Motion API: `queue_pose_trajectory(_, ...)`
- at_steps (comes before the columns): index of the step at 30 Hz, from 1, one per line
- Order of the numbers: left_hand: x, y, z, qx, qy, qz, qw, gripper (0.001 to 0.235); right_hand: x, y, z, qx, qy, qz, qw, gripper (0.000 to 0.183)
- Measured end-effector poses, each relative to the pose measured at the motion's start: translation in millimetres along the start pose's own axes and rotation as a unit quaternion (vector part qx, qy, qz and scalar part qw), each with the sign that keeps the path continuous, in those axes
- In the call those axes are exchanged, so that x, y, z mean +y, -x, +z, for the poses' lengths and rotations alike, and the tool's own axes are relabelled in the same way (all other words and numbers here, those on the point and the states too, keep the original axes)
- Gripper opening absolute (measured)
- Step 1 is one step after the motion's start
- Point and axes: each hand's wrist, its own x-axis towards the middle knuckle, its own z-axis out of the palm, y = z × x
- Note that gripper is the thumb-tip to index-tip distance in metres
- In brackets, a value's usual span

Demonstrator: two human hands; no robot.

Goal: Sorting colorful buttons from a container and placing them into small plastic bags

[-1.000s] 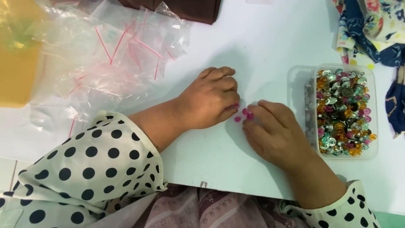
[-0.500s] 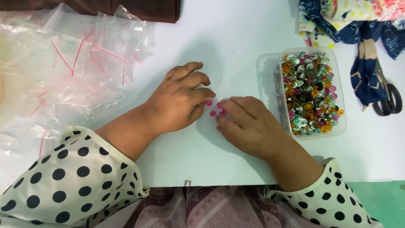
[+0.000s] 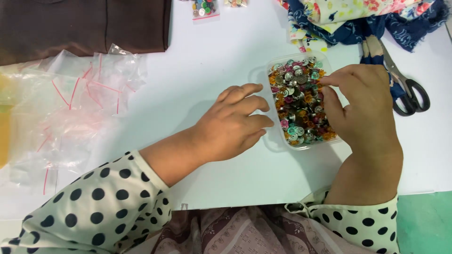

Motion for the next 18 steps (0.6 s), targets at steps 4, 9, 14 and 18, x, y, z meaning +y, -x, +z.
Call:
queue_pose_trajectory(4,2,-30,32,-0.008,-0.030,0.004,1.000,0.007,24,20,-5,-0.029,0.032,0.057,0.997,0.023)
queue_pose_trajectory(9,-3,-43,49,-0.079,-0.077,-0.054,0.992,0.013,41,34,-9,-0.071,-0.001,0.151,0.986,0.033)
queue_pose_trajectory(14,-5,-54,47,-0.175,-0.152,-0.089,0.969,0.025,45,32,-5,-0.141,0.019,0.173,0.975,0.018)
queue_pose_trajectory(18,-1,-65,48,-0.207,-0.159,-0.108,0.959,0.024,59,42,14,-0.118,0.072,0.146,0.980,0.023)
